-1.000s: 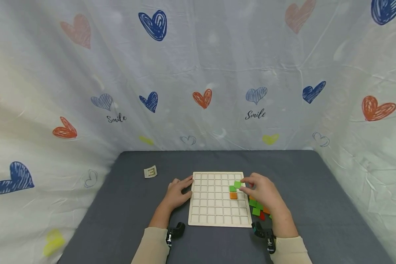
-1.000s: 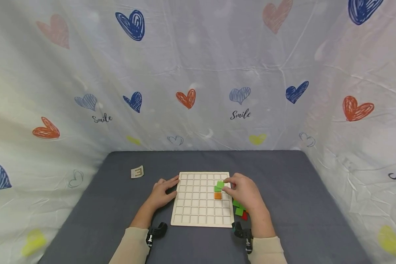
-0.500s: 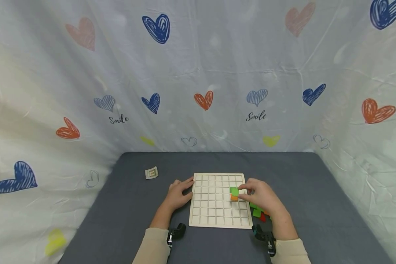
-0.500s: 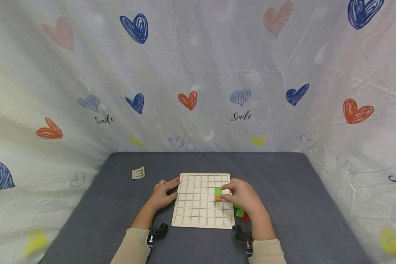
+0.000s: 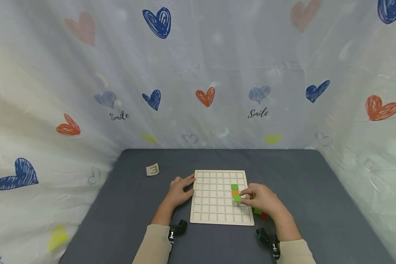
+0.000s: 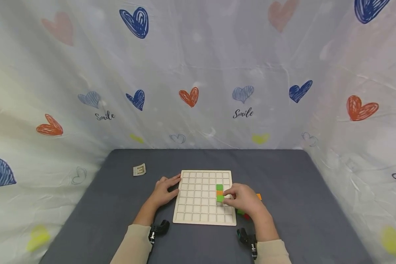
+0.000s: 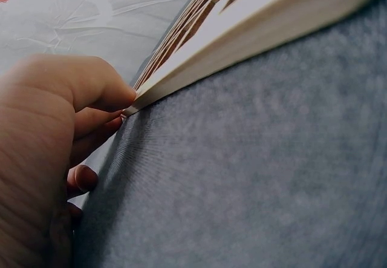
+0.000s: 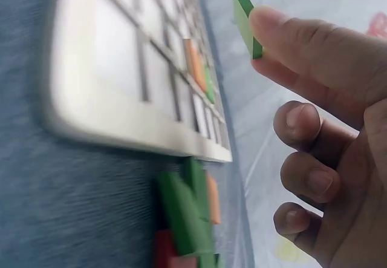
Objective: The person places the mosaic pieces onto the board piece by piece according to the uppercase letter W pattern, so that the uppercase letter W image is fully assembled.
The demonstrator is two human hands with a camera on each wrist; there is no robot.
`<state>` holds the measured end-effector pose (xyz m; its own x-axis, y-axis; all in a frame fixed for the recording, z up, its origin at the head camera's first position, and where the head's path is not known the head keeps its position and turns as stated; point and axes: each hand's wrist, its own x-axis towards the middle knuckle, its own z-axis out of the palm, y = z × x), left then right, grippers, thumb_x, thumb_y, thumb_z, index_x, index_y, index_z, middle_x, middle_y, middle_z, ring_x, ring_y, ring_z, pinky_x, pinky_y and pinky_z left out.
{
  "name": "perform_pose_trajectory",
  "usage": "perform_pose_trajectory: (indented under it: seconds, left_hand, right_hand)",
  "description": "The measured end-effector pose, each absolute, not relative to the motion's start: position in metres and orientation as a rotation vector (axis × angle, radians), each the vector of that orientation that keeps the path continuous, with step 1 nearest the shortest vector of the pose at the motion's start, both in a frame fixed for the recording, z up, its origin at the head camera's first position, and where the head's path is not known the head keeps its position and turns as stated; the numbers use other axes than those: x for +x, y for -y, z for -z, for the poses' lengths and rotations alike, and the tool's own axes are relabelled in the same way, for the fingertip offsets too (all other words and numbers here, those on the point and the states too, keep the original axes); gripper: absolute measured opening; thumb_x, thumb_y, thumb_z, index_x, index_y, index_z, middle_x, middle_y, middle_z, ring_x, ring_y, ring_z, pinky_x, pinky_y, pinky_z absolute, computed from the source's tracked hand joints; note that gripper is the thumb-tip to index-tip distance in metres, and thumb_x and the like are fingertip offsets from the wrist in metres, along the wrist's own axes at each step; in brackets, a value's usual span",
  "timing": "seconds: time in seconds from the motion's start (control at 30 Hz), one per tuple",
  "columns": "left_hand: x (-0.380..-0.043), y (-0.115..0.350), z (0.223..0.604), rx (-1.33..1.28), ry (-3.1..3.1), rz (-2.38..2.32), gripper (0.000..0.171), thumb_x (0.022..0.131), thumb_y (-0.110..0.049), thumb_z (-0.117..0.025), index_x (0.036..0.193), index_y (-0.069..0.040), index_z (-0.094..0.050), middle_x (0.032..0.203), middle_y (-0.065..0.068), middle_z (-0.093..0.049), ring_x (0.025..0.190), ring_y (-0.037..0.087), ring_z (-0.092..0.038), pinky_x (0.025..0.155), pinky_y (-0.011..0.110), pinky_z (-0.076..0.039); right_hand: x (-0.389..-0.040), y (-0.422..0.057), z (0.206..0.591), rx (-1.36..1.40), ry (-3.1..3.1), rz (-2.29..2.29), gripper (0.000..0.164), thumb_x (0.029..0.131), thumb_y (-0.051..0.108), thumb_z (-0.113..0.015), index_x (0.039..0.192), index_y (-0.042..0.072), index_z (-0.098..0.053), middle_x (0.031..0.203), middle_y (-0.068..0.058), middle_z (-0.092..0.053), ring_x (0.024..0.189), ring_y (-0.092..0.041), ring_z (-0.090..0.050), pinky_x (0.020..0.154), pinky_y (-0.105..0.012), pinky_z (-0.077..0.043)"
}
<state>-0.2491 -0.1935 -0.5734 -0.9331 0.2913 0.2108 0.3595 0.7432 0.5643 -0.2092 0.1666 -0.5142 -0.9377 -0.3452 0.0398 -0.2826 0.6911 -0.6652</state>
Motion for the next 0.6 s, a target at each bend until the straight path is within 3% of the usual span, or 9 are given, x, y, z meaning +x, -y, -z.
perform_pose_trajectory:
  seconds: [0.27,0.5,0.6]
  left_hand:
    - [-0.252,0.192,0.571,-0.539,2.796,0.943,0.052,0.095,-0.024,-0.066,0.145,-0.011,-0.061,0.153,0.000,-0.053,0.093,0.019,-0.045,0.086,0.047,-0.035]
    - [-0.250,0.191,0.578,-0.607,2.719,0.919,0.050,0.095,-0.023,-0.065,0.143,-0.006,-0.062,0.150,0.005,-0.056,0.088,0.016,-0.042,0.080,0.044,-0.033]
    - [-0.250,0.193,0.576,-0.578,2.755,0.931,0.052,0.095,-0.025,-0.065,0.145,-0.009,-0.062,0.152,0.002,-0.054,0.089,0.016,-0.042,0.082,0.044,-0.033]
  right_hand:
    - [-0.208,-0.162,0.524,-0.534,-2.851,0.960,0.021,0.084,0.028,-0.086,0.104,0.021,-0.083,0.086,0.012,-0.061,0.068,-0.009,-0.049,0.064,-0.029,-0.042]
    - [-0.204,-0.156,0.529,-0.498,-2.927,0.843,0.023,0.085,0.021,-0.082,0.109,0.018,-0.083,0.077,0.011,-0.055,0.062,-0.010,-0.044,0.060,-0.030,-0.037]
    - [-0.203,-0.154,0.530,-0.503,-2.965,0.812,0.024,0.085,0.019,-0.081,0.109,0.018,-0.082,0.080,0.010,-0.057,0.062,-0.010,-0.043,0.060,-0.030,-0.036]
